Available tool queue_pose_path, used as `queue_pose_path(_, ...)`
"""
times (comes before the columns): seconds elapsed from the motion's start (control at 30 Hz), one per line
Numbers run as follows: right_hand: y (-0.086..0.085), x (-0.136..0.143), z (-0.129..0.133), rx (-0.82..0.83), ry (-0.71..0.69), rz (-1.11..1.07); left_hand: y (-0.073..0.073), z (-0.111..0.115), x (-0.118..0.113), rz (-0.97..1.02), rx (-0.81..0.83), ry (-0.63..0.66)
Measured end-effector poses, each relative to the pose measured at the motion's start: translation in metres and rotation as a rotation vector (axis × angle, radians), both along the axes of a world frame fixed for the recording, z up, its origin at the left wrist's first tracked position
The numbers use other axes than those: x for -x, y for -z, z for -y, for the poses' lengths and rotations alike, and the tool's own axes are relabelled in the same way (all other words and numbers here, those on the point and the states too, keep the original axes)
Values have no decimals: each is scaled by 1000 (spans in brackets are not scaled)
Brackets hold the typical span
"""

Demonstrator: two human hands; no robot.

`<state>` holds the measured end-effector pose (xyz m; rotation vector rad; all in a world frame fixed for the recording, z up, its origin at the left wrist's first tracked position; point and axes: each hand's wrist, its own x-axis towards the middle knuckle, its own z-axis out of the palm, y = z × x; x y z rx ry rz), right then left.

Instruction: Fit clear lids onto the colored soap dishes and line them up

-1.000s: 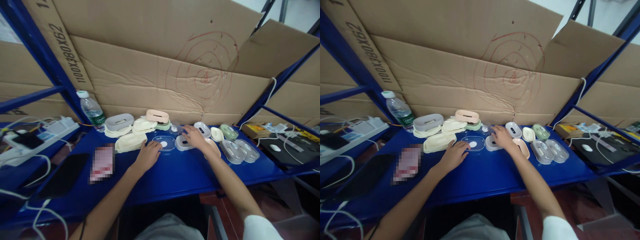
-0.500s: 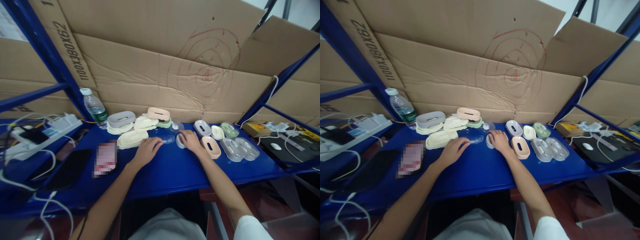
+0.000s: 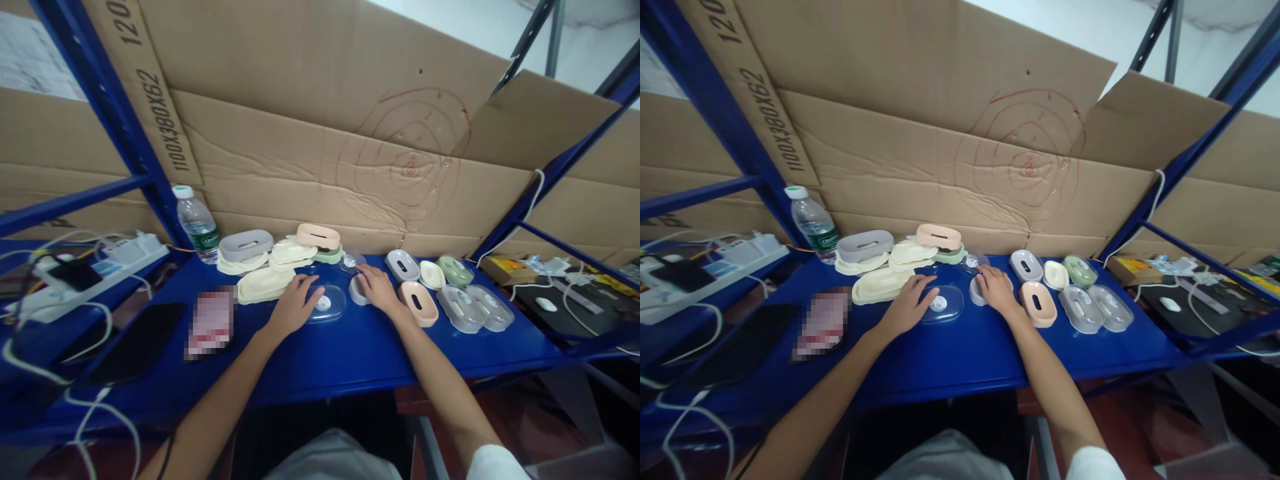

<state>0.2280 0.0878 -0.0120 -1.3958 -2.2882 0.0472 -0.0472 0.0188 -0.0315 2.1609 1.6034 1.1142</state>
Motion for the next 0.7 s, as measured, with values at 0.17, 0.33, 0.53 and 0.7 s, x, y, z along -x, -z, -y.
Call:
queue_pose_path(0.17,-1,-3,0,-8,11,-14,2,12,-6,-126,25,124)
queue_pose_path(0.33,0,0,3,1,16,-13,6,15,-6,-204,49,155)
queue_pose_path(0.53,0,4,3,1,35,-35,3,12,-2,-218,51,174)
queue_pose_path(0.7,-8,-10,-2,-41,186,-105,-5,12,-3,-171,-10,104)
